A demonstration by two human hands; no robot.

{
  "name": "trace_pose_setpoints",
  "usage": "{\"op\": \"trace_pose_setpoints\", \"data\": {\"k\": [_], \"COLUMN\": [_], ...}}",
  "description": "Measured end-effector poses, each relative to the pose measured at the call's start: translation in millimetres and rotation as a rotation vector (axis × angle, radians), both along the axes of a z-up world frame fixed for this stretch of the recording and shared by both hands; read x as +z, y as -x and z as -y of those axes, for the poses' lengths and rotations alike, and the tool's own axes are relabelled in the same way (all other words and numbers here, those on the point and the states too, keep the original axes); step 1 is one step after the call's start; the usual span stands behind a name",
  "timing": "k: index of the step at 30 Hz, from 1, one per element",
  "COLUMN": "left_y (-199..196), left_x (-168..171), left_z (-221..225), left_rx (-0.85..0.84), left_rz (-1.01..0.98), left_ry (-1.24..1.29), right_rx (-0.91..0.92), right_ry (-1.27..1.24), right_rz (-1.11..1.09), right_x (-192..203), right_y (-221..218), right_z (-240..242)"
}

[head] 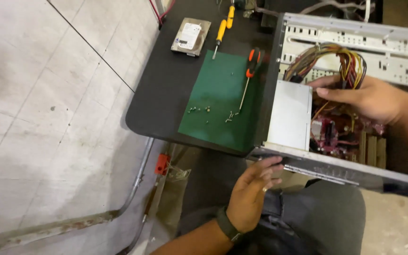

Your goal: Positioning and fitting a power supply unit into a computer chassis on a repair bench.

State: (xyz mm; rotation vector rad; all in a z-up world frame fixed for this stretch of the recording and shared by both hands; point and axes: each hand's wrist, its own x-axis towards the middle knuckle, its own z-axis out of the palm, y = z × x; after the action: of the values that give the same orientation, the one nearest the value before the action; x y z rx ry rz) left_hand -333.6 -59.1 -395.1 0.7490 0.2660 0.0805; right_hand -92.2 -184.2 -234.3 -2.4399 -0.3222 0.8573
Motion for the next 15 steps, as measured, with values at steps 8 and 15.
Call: {"op": "trace_pose_setpoints", "data": {"k": [8, 15], "left_y": [-16, -16], "left_x": [-29, -51], "left_z": [-11, -12], "left_rx": [-0.026, -0.017], "left_rz": [0.175, 0.298], "left_ry": [-0.189, 0.046], "right_rx": [0.089, 0.044], "right_ry": [-0.116, -0.385], "right_rz": [0.097, -0.119], "right_x": [-20, -18], "right_y": [-13, -11], "right_z": [10, 15]}}
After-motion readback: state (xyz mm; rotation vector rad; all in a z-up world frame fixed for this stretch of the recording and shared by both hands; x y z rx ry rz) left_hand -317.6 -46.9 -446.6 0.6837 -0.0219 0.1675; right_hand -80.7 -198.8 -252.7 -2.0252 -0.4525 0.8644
